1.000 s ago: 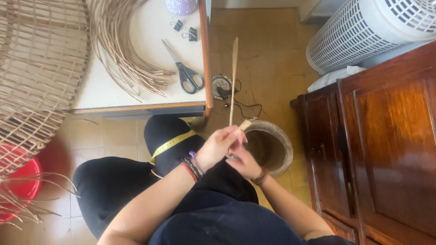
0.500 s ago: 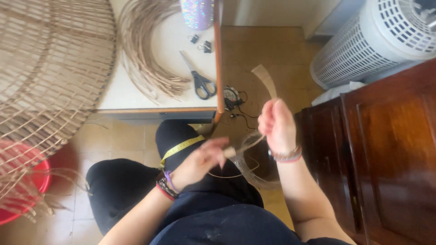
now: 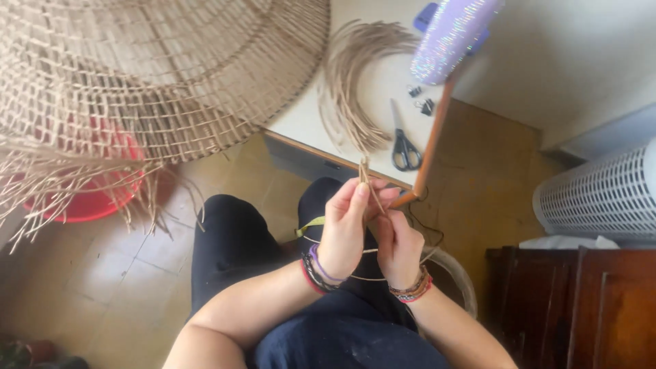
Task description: Measuring and cutting rattan sticks to length for furniture making using a tape measure and scissors.
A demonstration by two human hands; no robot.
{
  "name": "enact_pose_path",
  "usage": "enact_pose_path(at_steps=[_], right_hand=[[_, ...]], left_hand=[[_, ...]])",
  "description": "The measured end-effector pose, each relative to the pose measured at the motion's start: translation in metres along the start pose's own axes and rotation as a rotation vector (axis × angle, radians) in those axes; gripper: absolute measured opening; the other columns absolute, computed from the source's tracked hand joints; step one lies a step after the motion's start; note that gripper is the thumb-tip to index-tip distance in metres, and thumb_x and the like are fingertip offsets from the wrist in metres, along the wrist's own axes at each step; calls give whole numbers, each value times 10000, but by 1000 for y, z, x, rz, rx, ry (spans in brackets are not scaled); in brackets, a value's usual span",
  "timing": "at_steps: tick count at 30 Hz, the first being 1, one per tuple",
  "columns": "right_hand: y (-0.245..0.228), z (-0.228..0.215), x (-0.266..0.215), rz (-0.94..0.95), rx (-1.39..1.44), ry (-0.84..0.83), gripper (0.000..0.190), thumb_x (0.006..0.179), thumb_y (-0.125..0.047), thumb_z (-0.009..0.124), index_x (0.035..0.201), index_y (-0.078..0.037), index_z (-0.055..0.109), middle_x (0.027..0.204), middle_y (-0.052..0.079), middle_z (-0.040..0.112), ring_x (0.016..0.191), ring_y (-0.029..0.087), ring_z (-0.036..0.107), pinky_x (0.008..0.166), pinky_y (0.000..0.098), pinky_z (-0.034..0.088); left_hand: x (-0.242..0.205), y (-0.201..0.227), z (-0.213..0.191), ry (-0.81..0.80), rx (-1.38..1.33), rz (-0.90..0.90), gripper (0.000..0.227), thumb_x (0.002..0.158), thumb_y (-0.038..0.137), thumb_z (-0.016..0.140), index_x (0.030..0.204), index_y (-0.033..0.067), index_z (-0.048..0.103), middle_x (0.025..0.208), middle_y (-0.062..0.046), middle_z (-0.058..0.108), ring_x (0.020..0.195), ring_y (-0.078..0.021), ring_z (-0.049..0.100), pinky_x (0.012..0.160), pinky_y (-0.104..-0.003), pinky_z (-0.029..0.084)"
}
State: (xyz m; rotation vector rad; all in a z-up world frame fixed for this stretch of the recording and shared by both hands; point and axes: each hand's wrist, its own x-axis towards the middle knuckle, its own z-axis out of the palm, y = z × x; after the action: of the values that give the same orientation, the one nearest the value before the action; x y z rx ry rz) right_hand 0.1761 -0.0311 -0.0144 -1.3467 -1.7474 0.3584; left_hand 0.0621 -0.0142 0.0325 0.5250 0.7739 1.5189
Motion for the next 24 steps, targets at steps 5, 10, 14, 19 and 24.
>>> enact_pose_path(at_steps=[5,10,14,19,24], right_hand=[[-19,21,9,-74,55,-64,220,1016,-131,588,800,-131,631,517,92,537,512,332,623,513,338,509],[-39,31,23,-167,-9,-142,218,1007,-154,630,790,-137,629,626,90,588,623,354,653,574,362,534],[-66,42,36,-102,113,-330,234,1072,-165,511,903,-57,632,771,192,592,812,474,626,666,469,528],[-91,53,54,92,368,-491,298,1103,-203,455,1051,32,630,911,256,605,933,340,631,833,556,487],[-80,57,50,364,664,-678,331,1103,-159,394,844,-56,571,614,-18,442,514,59,470,416,217,470]], left_hand=[[-5,25,-9,-19,46,105,280,1095,119,435,1126,-32,668,998,-241,759,1016,-263,741,972,-425,575],[3,34,-28,-8,-23,165,296,1112,147,418,980,-11,630,851,-225,750,982,-335,743,886,-435,601],[24,64,-35,83,-33,262,314,1124,202,384,892,88,562,655,-51,574,617,-140,588,552,-228,472],[45,108,-36,125,-69,328,301,1122,248,353,915,128,536,648,52,374,486,-1,277,408,-123,264],[61,127,-55,161,-145,409,290,1125,301,345,957,148,526,655,85,383,455,-8,285,391,-141,258]])
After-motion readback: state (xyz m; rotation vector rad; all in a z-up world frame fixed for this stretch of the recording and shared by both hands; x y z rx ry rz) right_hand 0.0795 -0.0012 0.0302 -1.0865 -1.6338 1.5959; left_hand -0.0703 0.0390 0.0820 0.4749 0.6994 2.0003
